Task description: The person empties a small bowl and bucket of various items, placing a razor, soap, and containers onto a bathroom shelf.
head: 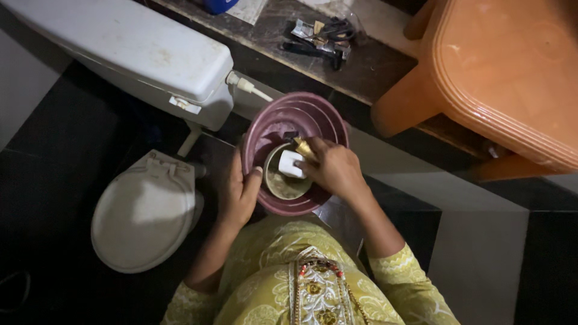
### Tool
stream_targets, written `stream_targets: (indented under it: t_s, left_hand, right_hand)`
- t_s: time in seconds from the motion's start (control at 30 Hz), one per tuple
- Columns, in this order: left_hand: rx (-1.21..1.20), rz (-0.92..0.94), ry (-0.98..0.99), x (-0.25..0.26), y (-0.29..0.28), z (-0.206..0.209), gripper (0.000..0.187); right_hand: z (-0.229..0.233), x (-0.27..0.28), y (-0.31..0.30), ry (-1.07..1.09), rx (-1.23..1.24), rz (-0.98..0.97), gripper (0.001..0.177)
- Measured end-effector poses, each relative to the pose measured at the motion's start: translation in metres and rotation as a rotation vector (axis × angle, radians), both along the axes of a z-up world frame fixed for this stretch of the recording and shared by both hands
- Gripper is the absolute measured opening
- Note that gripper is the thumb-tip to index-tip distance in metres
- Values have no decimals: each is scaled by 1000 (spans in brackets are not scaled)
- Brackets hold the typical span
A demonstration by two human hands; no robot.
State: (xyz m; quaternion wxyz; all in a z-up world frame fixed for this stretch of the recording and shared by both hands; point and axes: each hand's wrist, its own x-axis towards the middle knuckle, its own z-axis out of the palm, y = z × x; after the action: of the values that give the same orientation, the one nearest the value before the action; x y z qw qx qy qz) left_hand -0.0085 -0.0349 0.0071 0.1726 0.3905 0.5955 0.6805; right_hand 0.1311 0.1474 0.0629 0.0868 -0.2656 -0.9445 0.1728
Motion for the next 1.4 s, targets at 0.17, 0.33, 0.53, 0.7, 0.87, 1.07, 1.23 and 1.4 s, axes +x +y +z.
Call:
stream_targets:
  t_s: [0.17, 0.33, 0.53, 0.7, 0.87, 1.07, 1.23, 1.4]
  left_hand:
    - [-143, 125, 187, -6, 6, -2, 68]
    - [-142, 155, 204, 0, 16, -7, 69]
    - [-52, 371, 425, -5, 23, -1, 63]
    - [69, 536, 528, -31, 23, 20, 65]
    - [-35, 644, 971, -50, 10, 51, 63]
    - [-73, 292, 871, -43, 20, 51, 58]
    - [-137, 447, 1048, -42, 25, 50, 58]
    - [-81, 254, 798, -45, 23, 53, 67]
  right_hand:
    - [-24, -1, 19, -10, -208, -59, 32]
    - [-35, 5, 30, 169, -133, 92, 29]
    - [-9, 49, 19, 435, -90, -124, 38]
    - [-40, 68, 40, 782, -726, -358, 40]
    - [-114, 65, 66, 828, -861, -360, 41]
    - [-173, 43, 87, 819, -803, -313, 41]
    - [-151, 37, 69, 763, -857, -379, 44]
    - [-140, 34, 67, 793, -1035, -394, 42]
